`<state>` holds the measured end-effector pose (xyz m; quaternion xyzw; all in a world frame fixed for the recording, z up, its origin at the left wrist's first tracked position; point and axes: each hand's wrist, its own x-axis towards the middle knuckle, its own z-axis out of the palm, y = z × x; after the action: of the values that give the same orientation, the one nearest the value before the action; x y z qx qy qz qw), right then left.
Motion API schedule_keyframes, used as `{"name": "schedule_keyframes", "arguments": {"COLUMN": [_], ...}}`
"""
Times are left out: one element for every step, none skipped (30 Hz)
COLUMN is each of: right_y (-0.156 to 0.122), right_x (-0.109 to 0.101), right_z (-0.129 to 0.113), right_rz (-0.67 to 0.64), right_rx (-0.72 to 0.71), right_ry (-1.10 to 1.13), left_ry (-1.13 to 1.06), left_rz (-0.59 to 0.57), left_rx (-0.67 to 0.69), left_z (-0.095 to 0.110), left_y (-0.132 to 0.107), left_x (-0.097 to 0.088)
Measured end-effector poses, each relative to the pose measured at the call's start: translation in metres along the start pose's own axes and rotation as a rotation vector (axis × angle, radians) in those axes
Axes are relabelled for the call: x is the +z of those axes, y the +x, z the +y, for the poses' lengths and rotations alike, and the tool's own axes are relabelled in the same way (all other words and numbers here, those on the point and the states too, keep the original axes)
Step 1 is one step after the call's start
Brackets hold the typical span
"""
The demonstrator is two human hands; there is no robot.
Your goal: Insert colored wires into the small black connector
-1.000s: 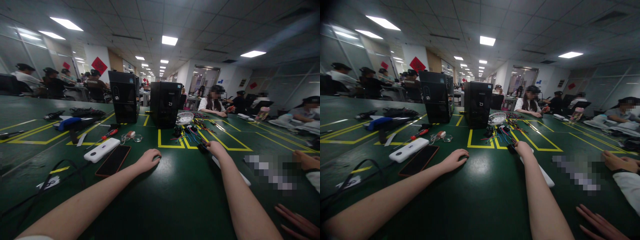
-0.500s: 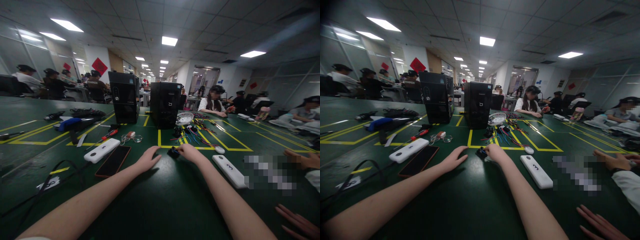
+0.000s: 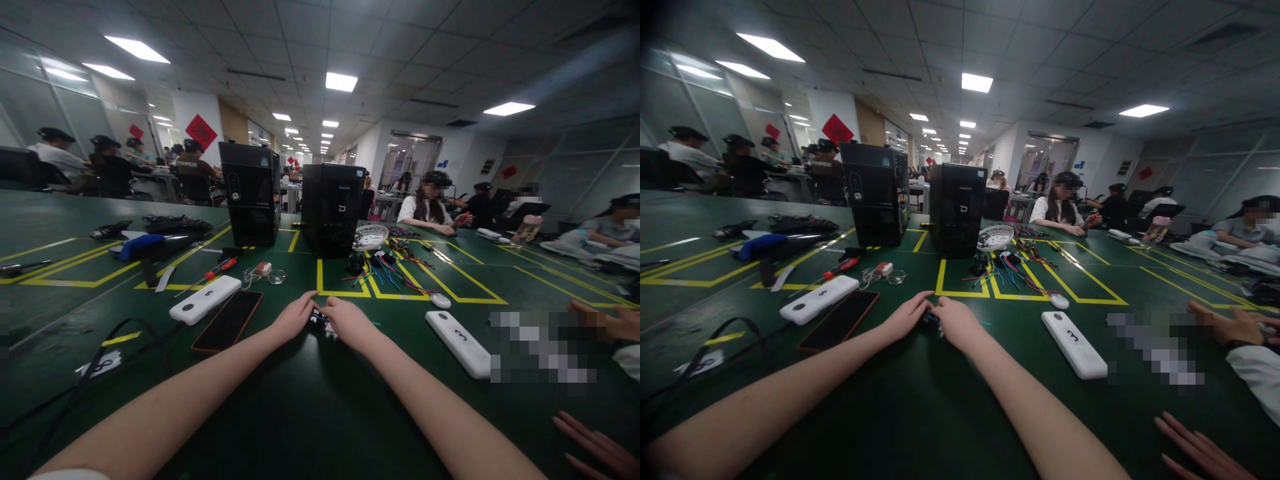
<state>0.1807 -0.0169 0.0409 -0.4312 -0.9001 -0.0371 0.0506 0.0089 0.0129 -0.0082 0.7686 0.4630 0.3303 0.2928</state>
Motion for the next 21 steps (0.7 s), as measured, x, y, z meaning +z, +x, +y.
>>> {"name": "schedule_keyframes", "arguments": {"right_y": [0.000,0.000,0.000,0.000,0.000,0.000,0.000,0.000,0.000,0.000,0.001,0.001,0.001,0.000,0.000,-0.001,-0.002,-0.003,-0.004,-0.004,-0.005], "right_x": [0.000,0.000,-0.001,-0.001,-0.001,-0.001,-0.001,-0.001,-0.001,-0.002,-0.002,-0.002,-0.003,-0.003,-0.003,-0.004,-0.004,-0.004,-0.004,-0.004,-0.003], "right_z": [0.000,-0.001,-0.002,-0.003,-0.004,-0.006,-0.007,-0.009,-0.011,-0.013,-0.015,-0.016,-0.017,-0.018,-0.018,-0.018,-0.017,-0.017,-0.016,-0.016,-0.016], "right_rz": [-0.003,-0.003,-0.003,-0.001,0.002,0.005,0.006,0.006,0.005,0.001,-0.003,-0.006,-0.002,0.008,0.023,0.039,0.056,0.070,0.083,0.093,0.102], "right_rx": [-0.007,-0.019,-0.030,-0.040,-0.046,-0.049,-0.050,-0.050,-0.049,-0.049,-0.048,-0.047,-0.044,-0.040,-0.034,-0.025,-0.014,-0.003,0.006,0.012,0.016], "right_ry": [-0.008,-0.017,-0.027,-0.038,-0.049,-0.064,-0.080,-0.096,-0.110,-0.123,-0.133,-0.139,-0.139,-0.133,-0.121,-0.105,-0.086,-0.066,-0.048,-0.033,-0.024], "left_ry": [-0.003,-0.003,0.000,0.007,0.016,0.028,0.039,0.051,0.062,0.071,0.078,0.083,0.086,0.088,0.089,0.091,0.094,0.098,0.101,0.104,0.106], "left_rz": [0.008,0.012,0.011,0.005,-0.004,-0.015,-0.024,-0.030,-0.033,-0.035,-0.037,-0.038,-0.038,-0.037,-0.037,-0.034,-0.031,-0.026,-0.019,-0.014,-0.010], "left_rx": [0.001,0.001,-0.001,-0.003,-0.003,-0.002,-0.002,-0.004,-0.010,-0.017,-0.024,-0.025,-0.021,-0.013,-0.005,0.002,0.006,0.010,0.013,0.014,0.013], "left_z": [-0.001,-0.001,-0.001,-0.001,0.000,0.000,0.001,0.002,0.003,0.004,0.004,0.005,0.004,0.004,0.004,0.004,0.004,0.004,0.004,0.004,0.004], "left_y": [0.001,0.002,0.002,0.003,0.004,0.005,0.005,0.005,0.005,0.005,0.005,0.004,0.004,0.003,0.003,0.002,0.002,0.002,0.001,0.001,0.001], "left_x": [0.000,0.001,0.001,0.001,0.001,0.001,0.000,0.000,-0.001,-0.001,-0.002,-0.002,-0.002,-0.002,-0.002,-0.002,-0.002,-0.002,-0.002,-0.002,-0.002]}}
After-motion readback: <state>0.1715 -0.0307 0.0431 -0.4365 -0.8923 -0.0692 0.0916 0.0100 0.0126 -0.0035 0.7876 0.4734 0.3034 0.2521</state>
